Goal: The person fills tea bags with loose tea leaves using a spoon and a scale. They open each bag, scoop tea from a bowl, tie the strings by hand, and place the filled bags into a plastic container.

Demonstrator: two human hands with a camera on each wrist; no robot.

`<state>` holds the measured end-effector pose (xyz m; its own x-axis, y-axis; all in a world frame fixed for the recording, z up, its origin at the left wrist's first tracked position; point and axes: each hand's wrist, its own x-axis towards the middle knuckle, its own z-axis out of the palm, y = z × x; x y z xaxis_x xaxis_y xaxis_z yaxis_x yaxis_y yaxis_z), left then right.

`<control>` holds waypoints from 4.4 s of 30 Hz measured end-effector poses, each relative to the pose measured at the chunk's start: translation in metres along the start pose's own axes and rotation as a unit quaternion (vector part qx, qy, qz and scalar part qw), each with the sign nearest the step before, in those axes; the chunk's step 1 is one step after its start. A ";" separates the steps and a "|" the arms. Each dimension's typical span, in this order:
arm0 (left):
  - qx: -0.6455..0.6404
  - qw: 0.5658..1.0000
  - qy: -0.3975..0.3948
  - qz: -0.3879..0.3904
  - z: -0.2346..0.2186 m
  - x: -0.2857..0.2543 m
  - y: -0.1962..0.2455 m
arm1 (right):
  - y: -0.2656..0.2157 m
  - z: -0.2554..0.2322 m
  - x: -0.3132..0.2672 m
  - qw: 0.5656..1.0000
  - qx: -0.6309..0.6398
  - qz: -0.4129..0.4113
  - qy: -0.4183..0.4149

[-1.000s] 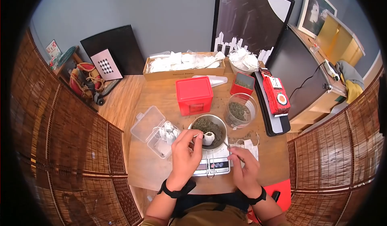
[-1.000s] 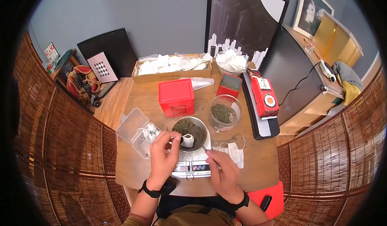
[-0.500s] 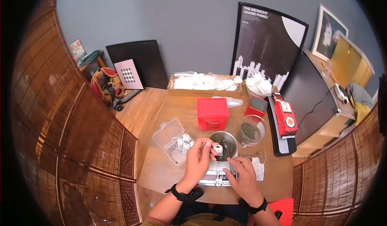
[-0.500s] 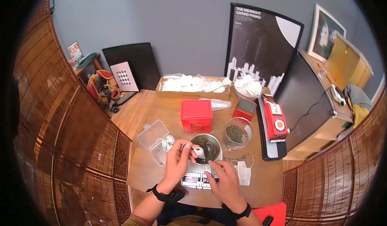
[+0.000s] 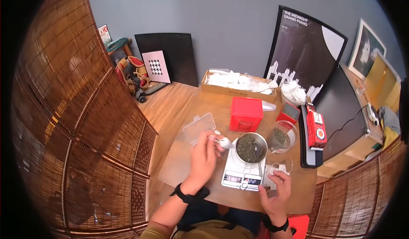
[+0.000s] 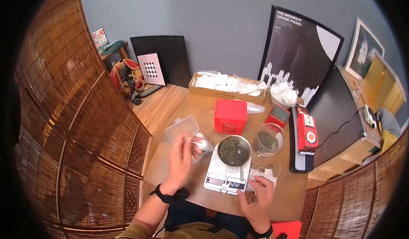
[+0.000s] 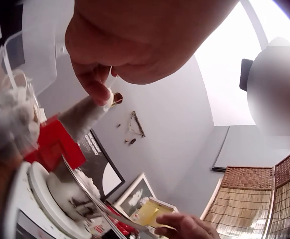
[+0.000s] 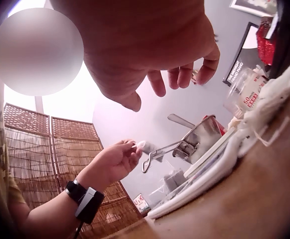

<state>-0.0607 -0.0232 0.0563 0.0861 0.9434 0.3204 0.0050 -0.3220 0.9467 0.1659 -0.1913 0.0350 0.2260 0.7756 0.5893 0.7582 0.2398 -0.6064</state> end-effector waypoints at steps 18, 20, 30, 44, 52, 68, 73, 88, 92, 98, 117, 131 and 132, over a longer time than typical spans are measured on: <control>0.091 0.990 -0.072 -0.083 -0.047 0.017 -0.024 | 0.000 0.014 -0.040 0.995 0.033 0.093 0.004; 0.121 0.988 -0.066 -0.069 -0.047 0.018 -0.025 | 0.002 0.015 -0.040 0.994 0.035 0.102 0.003; 0.302 0.951 -0.056 0.022 -0.043 0.022 -0.036 | 0.007 0.018 -0.040 0.997 0.029 0.070 0.000; 0.395 0.913 0.030 0.098 -0.046 0.002 -0.011 | 0.008 0.015 -0.044 0.995 0.014 0.092 0.019; 0.423 0.872 0.102 0.225 -0.024 -0.022 0.008 | 0.037 -0.030 -0.041 0.971 -0.082 0.208 0.084; 0.079 0.954 -0.112 0.267 0.067 -0.122 0.012 | 0.059 -0.010 -0.037 0.974 -0.124 0.175 0.067; 0.017 0.959 -0.163 0.232 0.074 -0.140 0.020 | 0.057 -0.011 -0.039 0.967 -0.101 0.218 0.082; -0.354 0.902 -0.209 -0.132 0.047 -0.173 0.016 | -0.041 -0.037 -0.098 0.867 0.386 0.312 -0.045; -0.314 0.922 -0.204 -0.097 0.040 -0.175 0.016 | -0.038 -0.030 -0.103 0.865 0.387 0.314 -0.061; -0.251 0.934 -0.203 -0.152 0.032 -0.177 0.011 | -0.031 -0.019 -0.105 0.860 0.393 0.318 -0.069; -0.099 0.935 -0.303 -0.153 0.010 -0.184 0.005 | -0.022 -0.005 -0.094 0.819 0.413 0.398 -0.006; -0.128 0.956 -0.130 -0.230 0.022 -0.182 0.010 | -0.032 0.005 -0.089 0.949 0.282 0.129 -0.058; -0.118 0.962 -0.129 -0.212 0.024 -0.183 0.008 | -0.033 0.008 -0.087 0.952 0.270 0.126 -0.068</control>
<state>-0.0528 -0.2001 0.0047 0.3702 0.9250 -0.0856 -0.1288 0.1424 0.9814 0.1162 -0.2625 -0.0003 0.2508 0.9078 0.3361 0.2562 0.2726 -0.9274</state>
